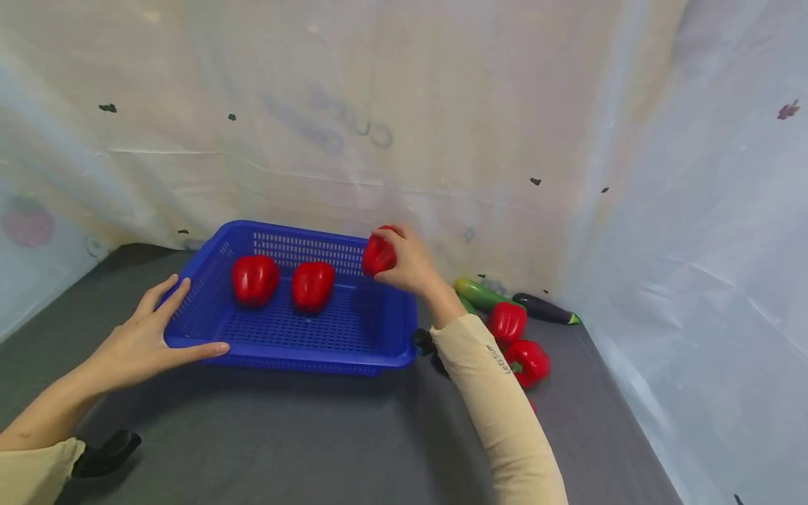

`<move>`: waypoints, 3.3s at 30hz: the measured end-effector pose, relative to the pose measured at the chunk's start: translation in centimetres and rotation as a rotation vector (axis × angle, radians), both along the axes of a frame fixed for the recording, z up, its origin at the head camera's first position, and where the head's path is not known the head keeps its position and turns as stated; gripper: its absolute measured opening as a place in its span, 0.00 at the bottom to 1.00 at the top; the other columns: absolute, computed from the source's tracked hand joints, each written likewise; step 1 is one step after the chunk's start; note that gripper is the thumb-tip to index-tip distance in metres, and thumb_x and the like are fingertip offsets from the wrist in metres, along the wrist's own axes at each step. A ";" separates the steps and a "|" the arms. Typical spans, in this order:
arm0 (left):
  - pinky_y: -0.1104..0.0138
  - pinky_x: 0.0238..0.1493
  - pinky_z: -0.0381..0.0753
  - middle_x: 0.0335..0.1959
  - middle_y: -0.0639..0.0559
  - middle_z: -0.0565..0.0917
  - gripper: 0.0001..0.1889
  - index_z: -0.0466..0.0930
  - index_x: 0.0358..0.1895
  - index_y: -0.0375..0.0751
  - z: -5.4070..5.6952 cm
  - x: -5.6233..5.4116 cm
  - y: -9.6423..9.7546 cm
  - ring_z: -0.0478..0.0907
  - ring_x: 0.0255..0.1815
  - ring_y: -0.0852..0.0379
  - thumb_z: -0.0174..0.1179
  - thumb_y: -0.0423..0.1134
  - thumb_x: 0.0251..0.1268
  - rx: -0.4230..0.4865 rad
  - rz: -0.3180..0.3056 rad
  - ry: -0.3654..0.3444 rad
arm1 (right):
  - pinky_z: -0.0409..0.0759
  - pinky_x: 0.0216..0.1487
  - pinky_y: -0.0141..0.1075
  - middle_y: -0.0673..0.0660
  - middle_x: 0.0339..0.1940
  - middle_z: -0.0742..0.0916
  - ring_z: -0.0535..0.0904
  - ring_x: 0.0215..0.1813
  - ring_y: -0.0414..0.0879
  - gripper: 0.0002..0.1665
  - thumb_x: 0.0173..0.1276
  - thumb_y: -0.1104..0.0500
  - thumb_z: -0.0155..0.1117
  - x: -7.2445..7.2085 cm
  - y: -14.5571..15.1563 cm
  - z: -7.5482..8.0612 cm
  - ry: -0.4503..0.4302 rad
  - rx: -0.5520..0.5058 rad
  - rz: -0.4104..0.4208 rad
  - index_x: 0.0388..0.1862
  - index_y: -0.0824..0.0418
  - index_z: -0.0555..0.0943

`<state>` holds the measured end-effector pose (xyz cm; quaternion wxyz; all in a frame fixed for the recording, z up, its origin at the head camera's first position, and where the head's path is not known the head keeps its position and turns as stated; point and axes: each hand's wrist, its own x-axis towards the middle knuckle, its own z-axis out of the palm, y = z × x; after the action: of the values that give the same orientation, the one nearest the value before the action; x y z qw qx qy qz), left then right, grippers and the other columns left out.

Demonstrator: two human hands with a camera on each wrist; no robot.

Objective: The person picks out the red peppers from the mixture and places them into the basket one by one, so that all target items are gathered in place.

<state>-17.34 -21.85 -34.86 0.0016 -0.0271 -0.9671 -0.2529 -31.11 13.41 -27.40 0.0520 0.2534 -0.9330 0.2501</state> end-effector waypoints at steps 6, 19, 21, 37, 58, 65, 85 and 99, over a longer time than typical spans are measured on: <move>0.33 0.45 0.71 0.76 0.30 0.33 0.66 0.29 0.76 0.37 0.0 0.0 0.0 0.62 0.57 0.16 0.61 0.73 0.48 0.004 0.005 0.002 | 0.78 0.57 0.50 0.63 0.71 0.67 0.67 0.68 0.61 0.44 0.50 0.62 0.74 -0.4 -1.6 0.0 -0.002 0.042 0.022 0.69 0.57 0.70; 0.34 0.45 0.72 0.76 0.31 0.33 0.67 0.29 0.76 0.38 -0.1 0.3 0.0 0.62 0.58 0.17 0.61 0.73 0.47 0.010 0.010 0.002 | 0.76 0.60 0.50 0.65 0.71 0.66 0.68 0.67 0.61 0.46 0.50 0.63 0.73 -1.1 -3.3 -1.9 -0.086 0.070 0.065 0.70 0.58 0.68; 0.33 0.45 0.72 0.76 0.31 0.33 0.67 0.29 0.76 0.38 -0.1 0.3 0.1 0.62 0.58 0.17 0.61 0.73 0.47 0.009 0.012 -0.001 | 0.76 0.60 0.50 0.65 0.71 0.65 0.68 0.67 0.61 0.46 0.50 0.63 0.72 -1.3 -3.5 -2.3 -0.110 0.078 0.069 0.71 0.57 0.67; 0.35 0.45 0.72 0.77 0.33 0.32 0.66 0.29 0.76 0.39 0.1 0.3 0.1 0.63 0.58 0.17 0.60 0.73 0.47 0.007 0.014 -0.001 | 0.76 0.60 0.48 0.66 0.69 0.66 0.70 0.63 0.59 0.49 0.46 0.66 0.72 -2.1 -4.1 -4.6 -0.231 0.138 0.085 0.71 0.58 0.67; 0.36 0.44 0.73 0.77 0.33 0.33 0.66 0.29 0.76 0.39 0.1 0.2 0.3 0.64 0.58 0.17 0.61 0.73 0.48 0.008 0.012 -0.007 | 0.70 0.66 0.52 0.65 0.71 0.65 0.66 0.69 0.59 0.53 0.45 0.69 0.74 -2.0 -4.6 -5.2 -0.314 0.195 0.055 0.73 0.57 0.63; 0.35 0.45 0.73 0.77 0.33 0.32 0.66 0.29 0.76 0.40 0.1 0.2 0.3 0.63 0.58 0.17 0.61 0.73 0.47 0.009 0.015 -0.008 | 0.71 0.65 0.51 0.64 0.72 0.61 0.65 0.69 0.59 0.55 0.47 0.69 0.74 -2.2 -5.0 -5.5 -0.331 0.189 0.075 0.74 0.55 0.61; 0.36 0.43 0.74 0.77 0.33 0.33 0.66 0.30 0.77 0.40 0.1 0.2 0.4 0.65 0.57 0.17 0.61 0.73 0.47 0.014 0.012 -0.001 | 0.68 0.67 0.53 0.64 0.72 0.66 0.64 0.71 0.59 0.48 0.52 0.62 0.73 -1.8 -4.9 -4.8 -0.274 0.237 0.096 0.73 0.54 0.65; 0.38 0.42 0.75 0.77 0.33 0.34 0.66 0.31 0.77 0.38 0.1 0.1 0.1 0.65 0.57 0.17 0.61 0.73 0.48 0.013 0.012 -0.002 | 0.60 0.71 0.54 0.63 0.76 0.60 0.55 0.76 0.58 0.48 0.54 0.59 0.73 -0.9 -4.7 -3.1 -0.212 0.213 0.142 0.74 0.53 0.63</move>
<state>-17.26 -21.70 -34.75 0.0022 -0.0208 -0.9656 -0.2593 -32.06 8.66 -30.53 -0.0916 0.2948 -0.9343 0.1781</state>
